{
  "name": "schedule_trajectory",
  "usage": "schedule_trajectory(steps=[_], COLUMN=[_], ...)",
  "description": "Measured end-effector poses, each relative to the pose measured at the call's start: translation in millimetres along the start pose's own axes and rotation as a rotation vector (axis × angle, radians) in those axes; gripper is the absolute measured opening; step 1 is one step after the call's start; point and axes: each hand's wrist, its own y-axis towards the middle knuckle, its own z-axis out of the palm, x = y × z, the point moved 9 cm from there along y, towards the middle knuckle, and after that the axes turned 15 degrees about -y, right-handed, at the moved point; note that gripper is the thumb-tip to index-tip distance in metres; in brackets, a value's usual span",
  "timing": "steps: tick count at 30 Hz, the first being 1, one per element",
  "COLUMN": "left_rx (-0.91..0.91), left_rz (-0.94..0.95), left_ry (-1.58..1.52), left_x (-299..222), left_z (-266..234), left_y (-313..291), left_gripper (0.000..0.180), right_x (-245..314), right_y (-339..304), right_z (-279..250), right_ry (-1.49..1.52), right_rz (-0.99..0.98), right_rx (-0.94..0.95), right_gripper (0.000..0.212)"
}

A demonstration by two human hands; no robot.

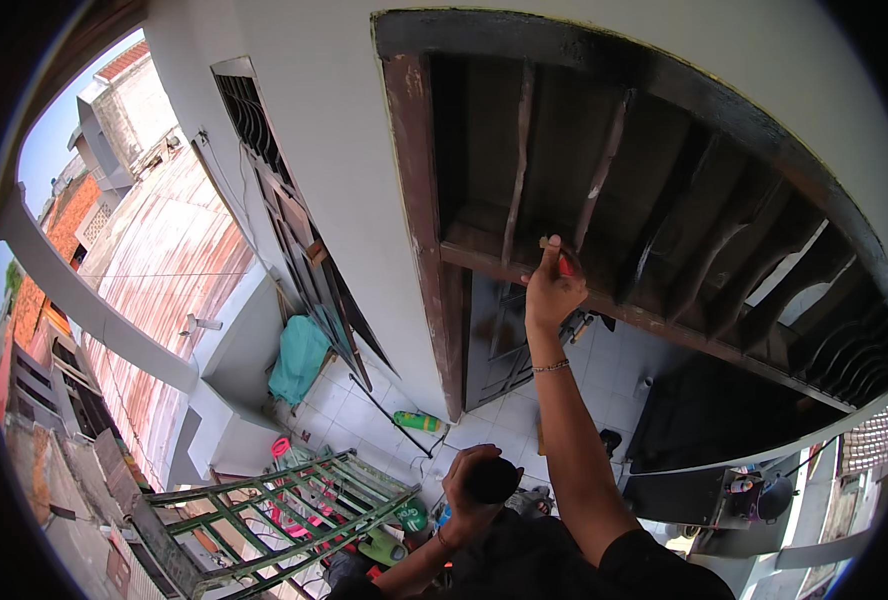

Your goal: The person paints a wooden window frame with a brush, repeatedly dipping the brush into a small container to reload paint. The person applies dark paint to the frame's vertical and horizontal members while standing on a ladder.

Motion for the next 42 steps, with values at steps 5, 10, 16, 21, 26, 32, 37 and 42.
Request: schedule_trajectory(steps=[5,10,16,21,26,32,37,42], left_rx=[0.022,0.011,-0.001,0.011,0.004,0.009,-0.01,-0.006], left_rz=[0.018,0.016,0.022,0.023,0.029,0.015,0.037,0.04], left_ry=[0.008,0.011,-0.006,-0.012,-0.008,-0.027,-0.015,-0.009], left_x=[-3.2,-6.3,-8.8,-6.5,-8.8,-6.8,-7.5,-8.9], left_z=[1.0,1.1,0.0,0.7,-0.4,0.3,-2.8,-2.2], left_y=[0.7,3.0,4.3,3.1,3.7,1.2,1.7,1.2], left_gripper=[0.052,0.052,0.053,0.051,0.051,0.051,0.051,0.051], right_x=[-15.6,1.0,6.4,2.6,1.5,-12.7,-2.1,-20.6], right_y=[3.8,0.0,0.1,-8.2,-6.2,-16.3,-13.5,-21.7], right_z=[-2.2,0.9,-18.5,-3.5,-15.4,3.6,-11.1,-4.9], right_ry=[-0.183,-0.036,-0.08,-0.099,0.001,-0.016,0.118,0.026], right_rz=[-0.19,-0.043,-0.058,-0.064,-0.082,-0.029,-0.05,0.083], right_rx=[-0.063,-0.03,-0.127,0.005,-0.137,-0.114,-0.251,-0.136], right_gripper=[0.046,0.045,0.045,0.044,0.043,0.043,0.043,0.04])
